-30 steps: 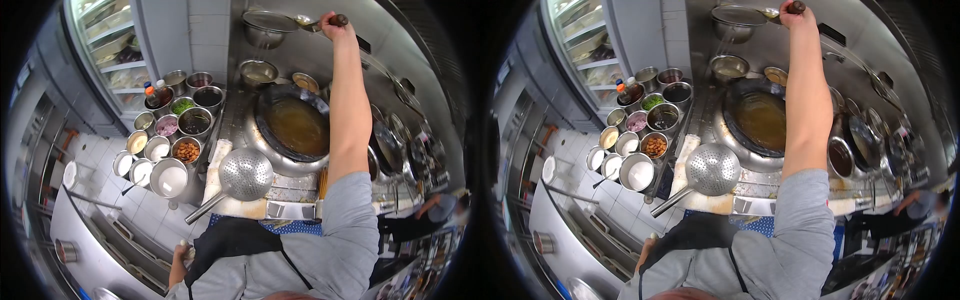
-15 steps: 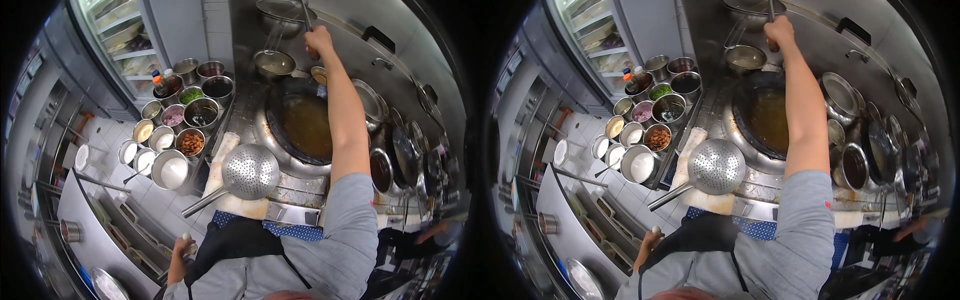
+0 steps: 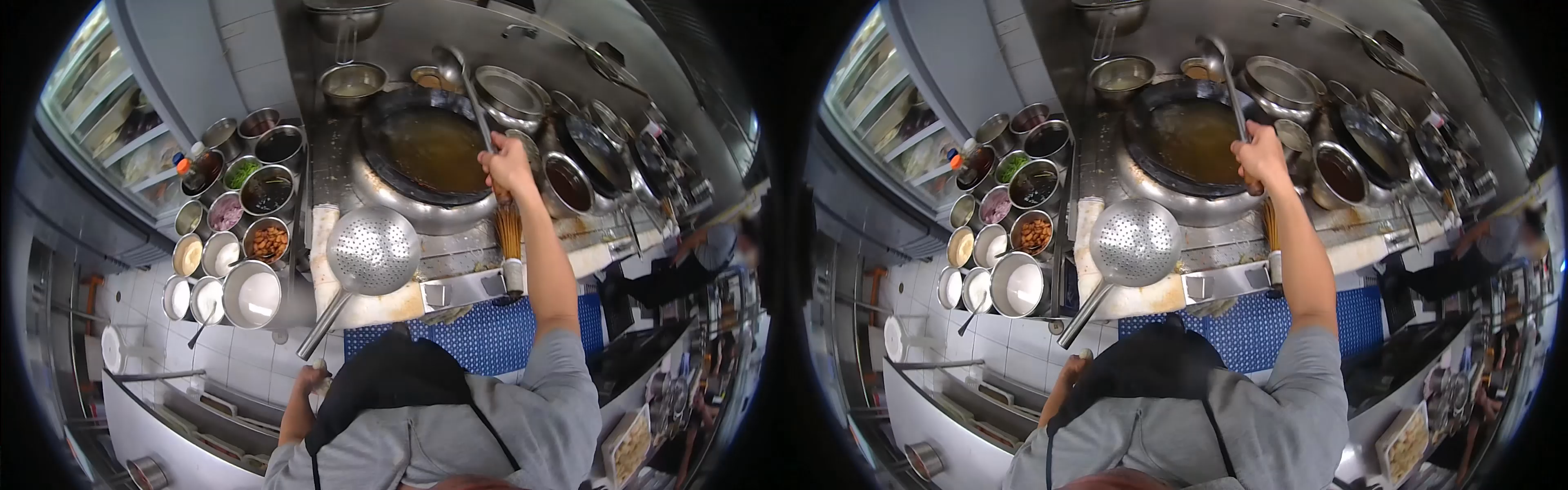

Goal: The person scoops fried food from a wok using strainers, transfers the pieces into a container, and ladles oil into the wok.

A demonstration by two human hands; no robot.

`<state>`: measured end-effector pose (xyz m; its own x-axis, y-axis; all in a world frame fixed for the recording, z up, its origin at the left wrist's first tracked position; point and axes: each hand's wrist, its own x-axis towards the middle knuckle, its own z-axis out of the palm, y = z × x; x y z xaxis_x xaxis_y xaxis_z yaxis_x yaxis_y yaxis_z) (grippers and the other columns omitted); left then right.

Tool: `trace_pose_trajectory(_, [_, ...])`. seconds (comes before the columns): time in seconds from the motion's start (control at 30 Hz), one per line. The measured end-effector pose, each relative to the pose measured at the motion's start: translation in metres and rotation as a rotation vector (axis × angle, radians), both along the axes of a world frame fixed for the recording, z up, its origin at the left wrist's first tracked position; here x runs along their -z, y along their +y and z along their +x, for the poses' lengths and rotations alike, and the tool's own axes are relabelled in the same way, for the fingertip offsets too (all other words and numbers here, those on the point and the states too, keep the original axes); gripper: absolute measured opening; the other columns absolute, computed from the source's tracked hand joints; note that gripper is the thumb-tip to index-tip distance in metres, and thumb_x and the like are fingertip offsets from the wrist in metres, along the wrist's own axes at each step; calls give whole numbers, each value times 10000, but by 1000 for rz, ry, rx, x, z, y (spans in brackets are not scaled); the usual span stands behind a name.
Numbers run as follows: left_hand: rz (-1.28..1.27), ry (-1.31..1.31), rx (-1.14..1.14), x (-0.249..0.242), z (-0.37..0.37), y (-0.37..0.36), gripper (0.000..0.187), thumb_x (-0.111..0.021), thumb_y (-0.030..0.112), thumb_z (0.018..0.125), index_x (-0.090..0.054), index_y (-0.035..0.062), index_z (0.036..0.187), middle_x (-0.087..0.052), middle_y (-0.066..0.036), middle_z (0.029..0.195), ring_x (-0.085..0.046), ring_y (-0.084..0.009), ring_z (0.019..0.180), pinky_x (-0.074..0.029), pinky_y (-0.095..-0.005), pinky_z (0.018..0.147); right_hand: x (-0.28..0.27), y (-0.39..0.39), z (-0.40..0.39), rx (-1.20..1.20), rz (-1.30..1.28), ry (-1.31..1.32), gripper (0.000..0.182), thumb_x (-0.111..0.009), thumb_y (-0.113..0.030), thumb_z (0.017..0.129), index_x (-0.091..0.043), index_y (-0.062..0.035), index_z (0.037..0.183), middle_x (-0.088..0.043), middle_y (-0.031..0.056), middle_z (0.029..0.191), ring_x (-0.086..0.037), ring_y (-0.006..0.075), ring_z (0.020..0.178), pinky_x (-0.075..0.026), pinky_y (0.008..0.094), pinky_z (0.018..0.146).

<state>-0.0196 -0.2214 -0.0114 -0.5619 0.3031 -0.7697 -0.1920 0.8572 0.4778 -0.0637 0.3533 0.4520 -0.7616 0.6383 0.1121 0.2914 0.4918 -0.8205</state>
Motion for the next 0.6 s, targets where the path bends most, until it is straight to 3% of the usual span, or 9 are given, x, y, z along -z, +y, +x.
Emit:
trace_pose_trajectory(0.1, [-1,60,135,16,-7,-18,469,-778,349,643,-697,-43,886,-688,-201,882,-694,-244,770,-561,-397,631,26,-7,26,65,-59,-82,116,-596,-30,738,-607,28,838,-562,62,559,-565,157,426,-437,312,412])
trace_pose_trajectory(0.2, [-51,19,-27,16,-13,-29,456,-772,335,647,-694,-44,888,-686,-204,892,-693,-255,775,-570,-400,621,59,-2,35,98,-63,-111,139,-605,-17,743,-607,50,864,-567,76,569,-562,166,428,-429,315,397])
trace_pose_trajectory(0.3, [-58,-29,-211,-4,-12,-33,450,-766,316,650,-687,-45,906,-683,-203,891,-691,-278,771,-575,-406,600,78,-1,37,158,-310,-19,159,-610,-9,771,-582,67,909,-569,70,582,-546,175,418,-425,312,382])
trace_pose_trajectory(0.43, [12,-34,-143,-1,-7,-46,470,-755,306,665,-668,-61,946,-676,-206,902,-689,-300,771,-574,-420,577,56,-17,44,196,-754,96,77,-611,-11,806,-552,2,854,-571,60,598,-521,141,418,-440,263,374])
trace_pose_trajectory(0.53, [8,2,-113,10,-2,-54,490,-746,304,674,-655,-77,969,-672,-210,916,-689,-299,768,-573,-422,567,76,7,41,92,-1348,262,95,-617,-24,808,-525,-31,788,-575,60,629,-527,119,454,-447,213,392])
trace_pose_trajectory(0.6, [-15,27,-116,16,2,-57,498,-741,302,676,-650,-84,977,-671,-212,919,-689,-295,763,-573,-419,568,76,9,41,57,-1532,405,114,-614,-26,809,-509,-36,766,-576,66,652,-536,115,480,-453,192,406])
